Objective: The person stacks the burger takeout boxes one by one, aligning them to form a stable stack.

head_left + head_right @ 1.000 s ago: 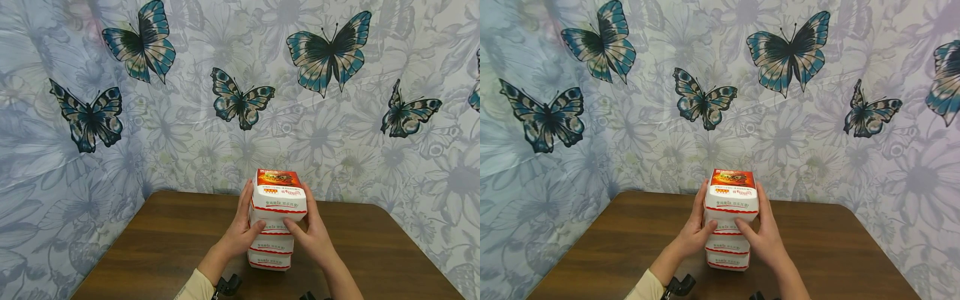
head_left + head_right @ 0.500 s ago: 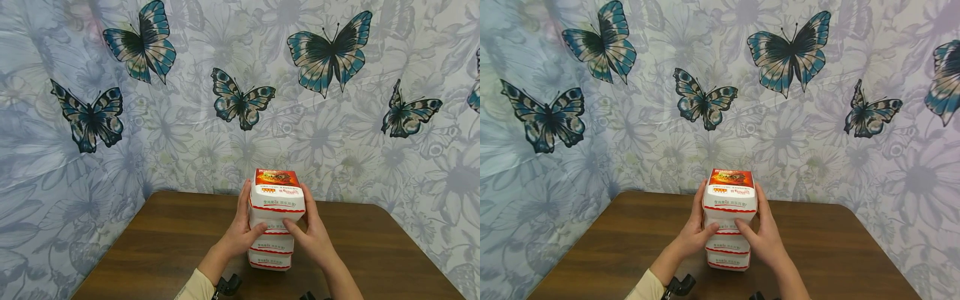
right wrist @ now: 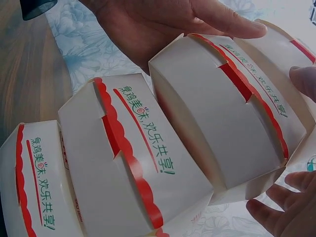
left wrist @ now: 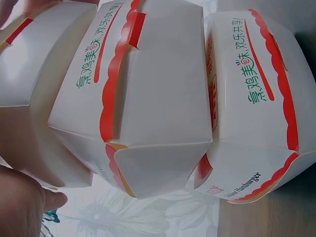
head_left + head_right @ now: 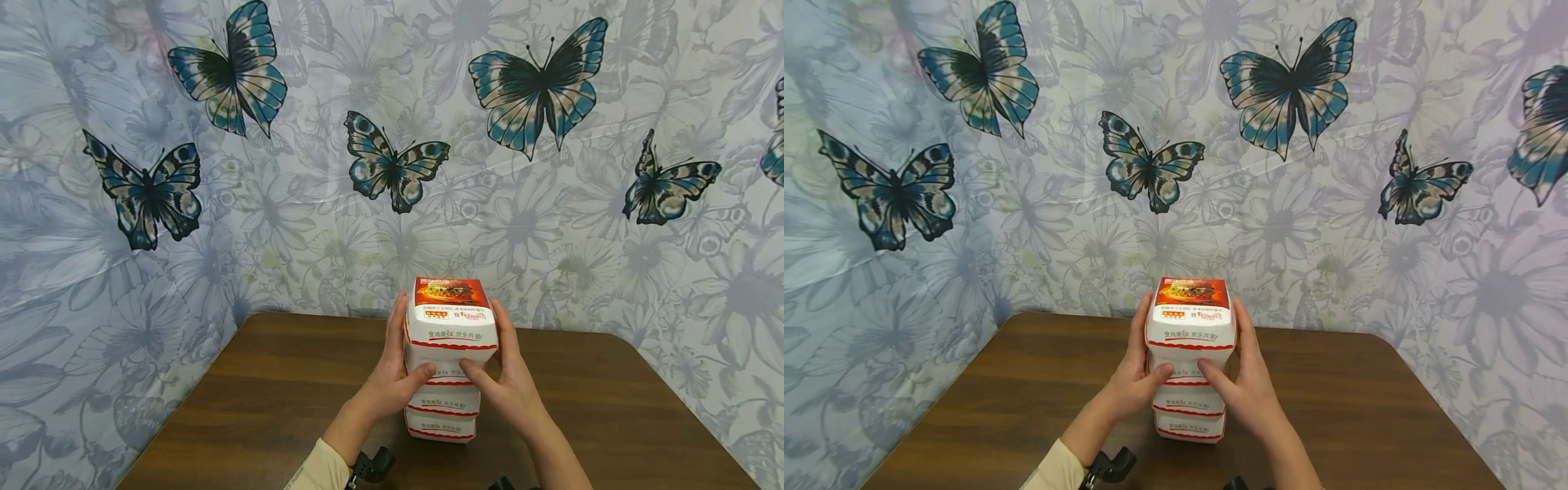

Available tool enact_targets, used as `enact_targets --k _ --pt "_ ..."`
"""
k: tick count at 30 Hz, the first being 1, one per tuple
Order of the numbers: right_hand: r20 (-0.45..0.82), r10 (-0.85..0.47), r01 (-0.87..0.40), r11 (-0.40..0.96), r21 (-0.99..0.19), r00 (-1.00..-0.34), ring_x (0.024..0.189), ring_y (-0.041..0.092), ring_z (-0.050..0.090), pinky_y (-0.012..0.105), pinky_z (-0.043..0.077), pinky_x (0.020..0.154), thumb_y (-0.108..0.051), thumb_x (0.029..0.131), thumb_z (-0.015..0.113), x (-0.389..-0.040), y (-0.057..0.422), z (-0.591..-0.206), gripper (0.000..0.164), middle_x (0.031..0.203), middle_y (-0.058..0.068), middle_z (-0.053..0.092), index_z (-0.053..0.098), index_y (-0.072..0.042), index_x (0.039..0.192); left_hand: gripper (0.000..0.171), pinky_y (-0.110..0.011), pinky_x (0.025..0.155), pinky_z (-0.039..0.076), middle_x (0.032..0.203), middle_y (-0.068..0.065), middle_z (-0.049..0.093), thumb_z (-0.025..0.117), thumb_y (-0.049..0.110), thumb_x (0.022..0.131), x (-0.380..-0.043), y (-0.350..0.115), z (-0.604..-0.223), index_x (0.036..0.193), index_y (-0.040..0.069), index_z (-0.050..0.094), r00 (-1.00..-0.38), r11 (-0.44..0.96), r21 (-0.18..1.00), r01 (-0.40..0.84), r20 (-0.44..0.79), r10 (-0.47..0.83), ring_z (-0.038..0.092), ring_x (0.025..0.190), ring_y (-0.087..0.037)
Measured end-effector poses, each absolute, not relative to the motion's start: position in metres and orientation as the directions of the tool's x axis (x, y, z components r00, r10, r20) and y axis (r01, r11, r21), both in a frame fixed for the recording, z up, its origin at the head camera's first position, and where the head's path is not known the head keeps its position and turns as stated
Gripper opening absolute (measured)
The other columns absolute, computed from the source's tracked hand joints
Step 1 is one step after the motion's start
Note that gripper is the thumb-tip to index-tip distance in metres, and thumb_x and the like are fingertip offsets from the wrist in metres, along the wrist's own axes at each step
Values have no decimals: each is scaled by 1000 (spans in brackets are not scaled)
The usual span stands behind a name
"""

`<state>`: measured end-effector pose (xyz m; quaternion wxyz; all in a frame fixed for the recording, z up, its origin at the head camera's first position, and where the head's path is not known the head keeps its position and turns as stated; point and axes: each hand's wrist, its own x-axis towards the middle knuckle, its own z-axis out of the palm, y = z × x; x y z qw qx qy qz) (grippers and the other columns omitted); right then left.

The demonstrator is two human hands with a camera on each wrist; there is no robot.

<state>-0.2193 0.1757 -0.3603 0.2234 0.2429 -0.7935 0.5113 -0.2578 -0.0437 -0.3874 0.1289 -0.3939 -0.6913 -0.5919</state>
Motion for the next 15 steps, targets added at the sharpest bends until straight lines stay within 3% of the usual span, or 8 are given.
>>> enact_targets --k 9,15 --pt "584 -162 -600 353 -718 -795 125 5 43 20 36 100 -4 88 71 -218 177 -361 102 147 -7 40 6 -32 161 100 -42 121 27 167 6 -10 66 19 96 -257 -44 -387 160 17 -12 -628 -48 698 714 670 395 19 150 -22" --pt "573 -159 -589 348 -730 -804 130 5 40 19 33 102 -5 88 72 -217 177 -362 102 148 -8 39 6 -33 160 100 -43 120 28 167 -3 -8 65 21 96 -256 -44 -388 160 20 -12 -636 -44 706 707 662 395 19 149 -20"
